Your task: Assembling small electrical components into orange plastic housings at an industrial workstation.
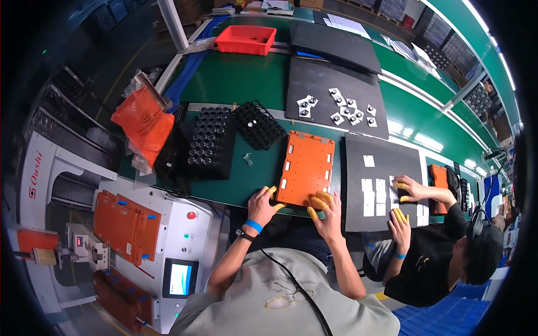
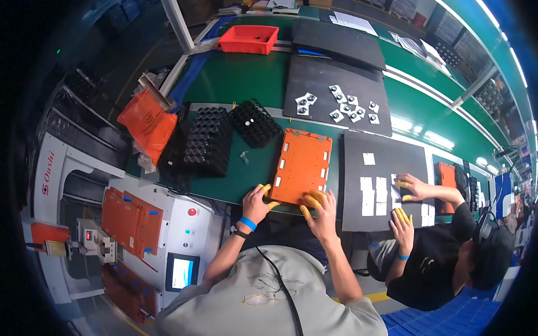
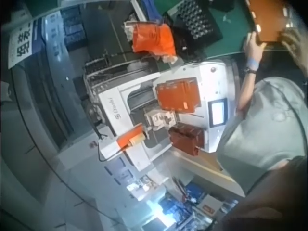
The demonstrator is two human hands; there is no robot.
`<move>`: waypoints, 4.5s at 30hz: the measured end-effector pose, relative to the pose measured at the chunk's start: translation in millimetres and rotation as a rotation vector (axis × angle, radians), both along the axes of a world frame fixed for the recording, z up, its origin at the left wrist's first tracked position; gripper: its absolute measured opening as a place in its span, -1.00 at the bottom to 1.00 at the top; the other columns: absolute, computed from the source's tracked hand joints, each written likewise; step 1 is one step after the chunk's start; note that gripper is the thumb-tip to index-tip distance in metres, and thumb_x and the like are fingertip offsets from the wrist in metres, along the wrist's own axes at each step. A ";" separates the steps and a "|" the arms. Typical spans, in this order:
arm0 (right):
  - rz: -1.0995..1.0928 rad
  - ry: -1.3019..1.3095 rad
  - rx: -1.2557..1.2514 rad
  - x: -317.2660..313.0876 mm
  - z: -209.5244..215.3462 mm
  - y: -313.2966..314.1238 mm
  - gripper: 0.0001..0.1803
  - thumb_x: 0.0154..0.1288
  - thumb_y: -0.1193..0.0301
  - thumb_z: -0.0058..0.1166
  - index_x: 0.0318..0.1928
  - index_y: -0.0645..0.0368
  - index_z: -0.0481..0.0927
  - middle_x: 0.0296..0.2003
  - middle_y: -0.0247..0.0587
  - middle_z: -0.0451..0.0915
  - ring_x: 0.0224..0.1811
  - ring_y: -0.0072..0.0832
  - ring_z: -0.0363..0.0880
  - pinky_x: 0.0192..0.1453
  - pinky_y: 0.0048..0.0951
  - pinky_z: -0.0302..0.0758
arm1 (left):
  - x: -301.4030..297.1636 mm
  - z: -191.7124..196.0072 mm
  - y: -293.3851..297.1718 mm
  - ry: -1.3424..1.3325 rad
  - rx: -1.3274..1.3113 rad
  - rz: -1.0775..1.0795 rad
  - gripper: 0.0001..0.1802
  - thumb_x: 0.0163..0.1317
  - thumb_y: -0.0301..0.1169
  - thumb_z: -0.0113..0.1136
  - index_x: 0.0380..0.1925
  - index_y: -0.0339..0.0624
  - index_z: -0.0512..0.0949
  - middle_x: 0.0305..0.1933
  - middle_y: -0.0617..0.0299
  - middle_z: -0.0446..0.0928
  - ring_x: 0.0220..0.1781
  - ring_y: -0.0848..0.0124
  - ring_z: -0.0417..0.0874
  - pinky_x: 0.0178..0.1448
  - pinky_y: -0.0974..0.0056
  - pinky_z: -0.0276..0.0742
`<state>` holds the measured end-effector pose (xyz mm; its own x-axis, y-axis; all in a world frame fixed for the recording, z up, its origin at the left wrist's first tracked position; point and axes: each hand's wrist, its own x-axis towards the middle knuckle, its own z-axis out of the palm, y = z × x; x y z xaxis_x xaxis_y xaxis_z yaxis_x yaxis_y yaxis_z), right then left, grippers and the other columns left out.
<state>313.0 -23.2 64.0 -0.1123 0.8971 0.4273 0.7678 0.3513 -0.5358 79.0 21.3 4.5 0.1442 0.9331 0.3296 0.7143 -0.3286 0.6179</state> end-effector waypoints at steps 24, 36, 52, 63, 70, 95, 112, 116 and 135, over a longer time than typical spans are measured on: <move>-0.004 1.750 -0.439 49.2 -59.3 9.5 -0.65 0.28 0.35 0.21 0.04 0.20 0.62 -0.05 -0.17 0.69 0.05 -0.34 0.63 0.16 -0.17 0.56 | -92.1 89.2 -46.6 -0.435 -0.590 0.159 -0.50 0.12 -0.01 0.46 -0.25 -0.28 0.68 -0.40 0.10 0.70 -0.34 0.32 0.73 -0.22 0.25 0.59; 0.207 1.983 -0.174 52.9 14.3 8.1 -0.66 0.00 0.30 0.24 -0.22 0.24 0.71 -0.03 0.12 0.66 -0.11 -0.08 0.66 -0.31 -0.20 0.58 | -302.2 19.0 -137.0 -0.941 0.465 1.132 -0.70 0.39 -0.30 0.27 -0.12 -0.38 0.58 -0.13 0.19 0.67 -0.10 0.46 0.60 -0.02 0.34 0.48; 0.456 1.686 -0.528 -107.7 78.4 35.9 -0.16 0.16 0.25 0.23 0.40 0.29 0.24 0.27 0.16 0.40 0.23 0.04 0.51 0.18 0.13 0.59 | -296.8 69.8 -124.9 -0.752 0.325 1.406 -0.50 0.30 -0.07 0.35 -0.14 -0.39 0.62 -0.25 0.01 0.68 -0.22 0.18 0.68 -0.08 0.15 0.54; 0.613 1.731 -0.723 -221.7 108.8 76.6 -0.33 0.07 0.31 0.18 0.24 0.26 0.45 0.14 -0.03 0.54 0.16 -0.11 0.57 0.27 0.01 0.55 | -351.8 110.1 -136.0 -1.861 0.705 0.856 -0.69 0.47 -0.18 -0.02 0.08 0.05 0.57 0.23 0.30 0.45 0.32 0.14 0.41 0.35 -0.16 0.41; 0.815 1.743 -1.072 -299.5 121.0 77.7 -0.40 0.19 0.32 0.17 0.27 0.17 0.47 0.20 -0.14 0.54 0.26 -0.20 0.50 0.39 -0.12 0.42 | -298.0 133.5 -254.5 -1.944 0.779 0.852 -0.55 0.29 -0.13 0.17 0.12 -0.04 0.52 0.27 0.16 0.53 0.29 0.13 0.54 0.40 -0.15 0.42; 0.922 1.492 -1.649 -525.8 44.0 -36.3 -0.51 0.28 0.34 0.10 0.23 0.09 0.46 0.22 -0.24 0.52 0.32 -0.30 0.45 0.45 -0.18 0.33 | -143.4 96.9 -370.0 -1.579 1.087 0.887 -0.32 0.20 -0.20 0.18 0.32 -0.17 0.36 0.33 0.04 0.47 0.30 0.06 0.55 0.28 -0.10 0.57; 0.967 0.877 -1.805 -529.1 63.1 -0.3 -0.30 0.32 -0.16 0.14 0.11 0.23 0.43 -0.07 0.03 0.60 -0.15 -0.25 0.71 -0.02 -0.35 0.72 | -145.6 108.7 -383.9 -1.511 1.100 0.796 -0.21 0.10 -0.25 0.19 0.39 -0.20 0.28 0.39 -0.02 0.41 0.33 0.02 0.53 0.32 -0.10 0.55; 0.846 1.227 -1.906 -512.4 56.7 -19.9 -0.57 0.42 0.15 0.17 0.09 0.20 0.50 -0.06 -0.02 0.54 -0.02 -0.24 0.65 0.10 -0.37 0.72 | -143.1 103.1 -376.7 -1.594 1.117 0.836 -0.21 0.08 -0.28 0.18 0.38 -0.20 0.30 0.38 -0.02 0.42 0.31 0.04 0.55 0.30 -0.06 0.58; 1.206 -0.391 -0.207 -454.9 -76.9 -9.5 -0.67 0.17 0.15 0.26 -0.32 0.19 0.74 -0.37 0.09 0.69 -0.26 -0.05 0.71 -0.12 -0.11 0.64 | -133.0 99.8 -381.8 -1.511 1.039 0.780 -0.26 0.18 -0.18 0.22 0.36 -0.17 0.33 0.38 0.01 0.43 0.32 0.06 0.54 0.32 -0.07 0.54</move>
